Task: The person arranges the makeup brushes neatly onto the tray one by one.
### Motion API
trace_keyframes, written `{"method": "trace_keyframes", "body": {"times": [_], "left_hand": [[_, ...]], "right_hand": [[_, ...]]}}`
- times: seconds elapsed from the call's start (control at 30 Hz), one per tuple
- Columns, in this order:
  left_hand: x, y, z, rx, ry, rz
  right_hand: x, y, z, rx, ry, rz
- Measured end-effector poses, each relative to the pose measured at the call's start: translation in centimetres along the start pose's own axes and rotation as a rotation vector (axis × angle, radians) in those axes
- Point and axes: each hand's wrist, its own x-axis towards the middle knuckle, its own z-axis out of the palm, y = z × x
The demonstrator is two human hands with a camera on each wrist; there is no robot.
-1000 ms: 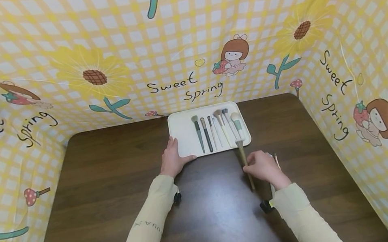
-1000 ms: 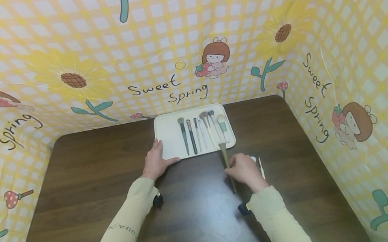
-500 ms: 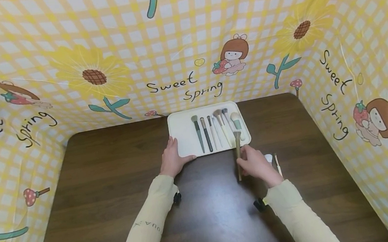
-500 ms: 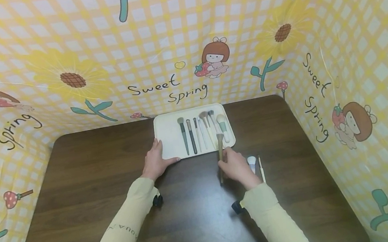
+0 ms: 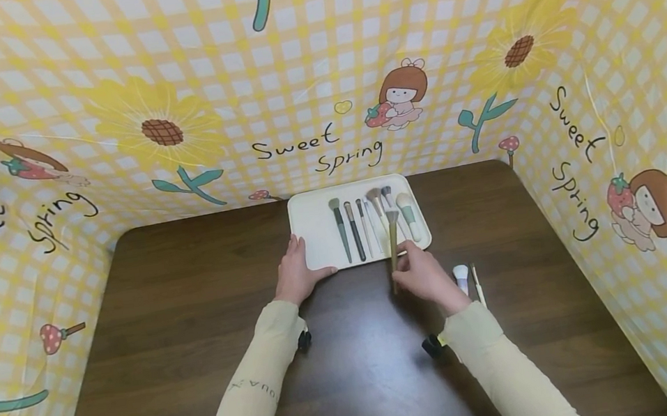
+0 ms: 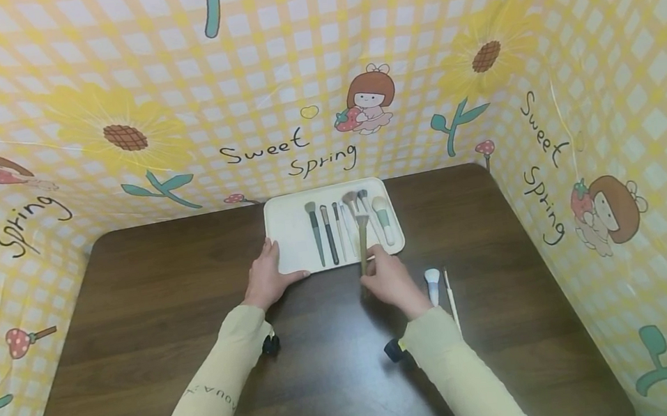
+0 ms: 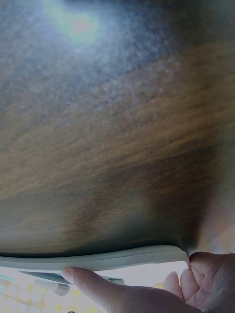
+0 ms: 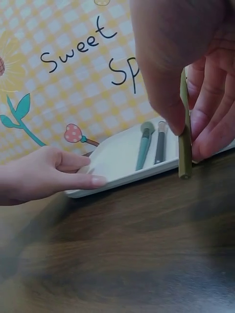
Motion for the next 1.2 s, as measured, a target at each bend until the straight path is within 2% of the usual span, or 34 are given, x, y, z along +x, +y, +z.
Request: {"method": "trace_keyframes", "body": {"times": [0.23, 0.43, 0.63, 0.93, 1.2], "left_hand": [[0.0, 0.1, 0.0, -0.002, 0.0, 0.004], [0.0, 0.1, 0.0, 0.007, 0.003, 0.013], [0.0, 0.0, 0.0, 0.006, 0.008, 0.016], [0.0, 0.1, 0.0, -0.017, 0.009, 0.011], [-0.1, -0.1, 0.0, -0.009, 0.009, 0.02]], "right_hand": [[1.1, -1.2, 0.5, 0.023, 0.027, -0.056], [2.1, -2.1, 1.2, 0.046, 0.021, -0.064], [3.4, -2.8, 1.9, 0.025, 0.015, -0.074], [5.8, -4.5, 3.0, 0.005, 0.018, -0.047], [8.0, -5.9, 4.2, -0.058, 0.01, -0.032]]}}
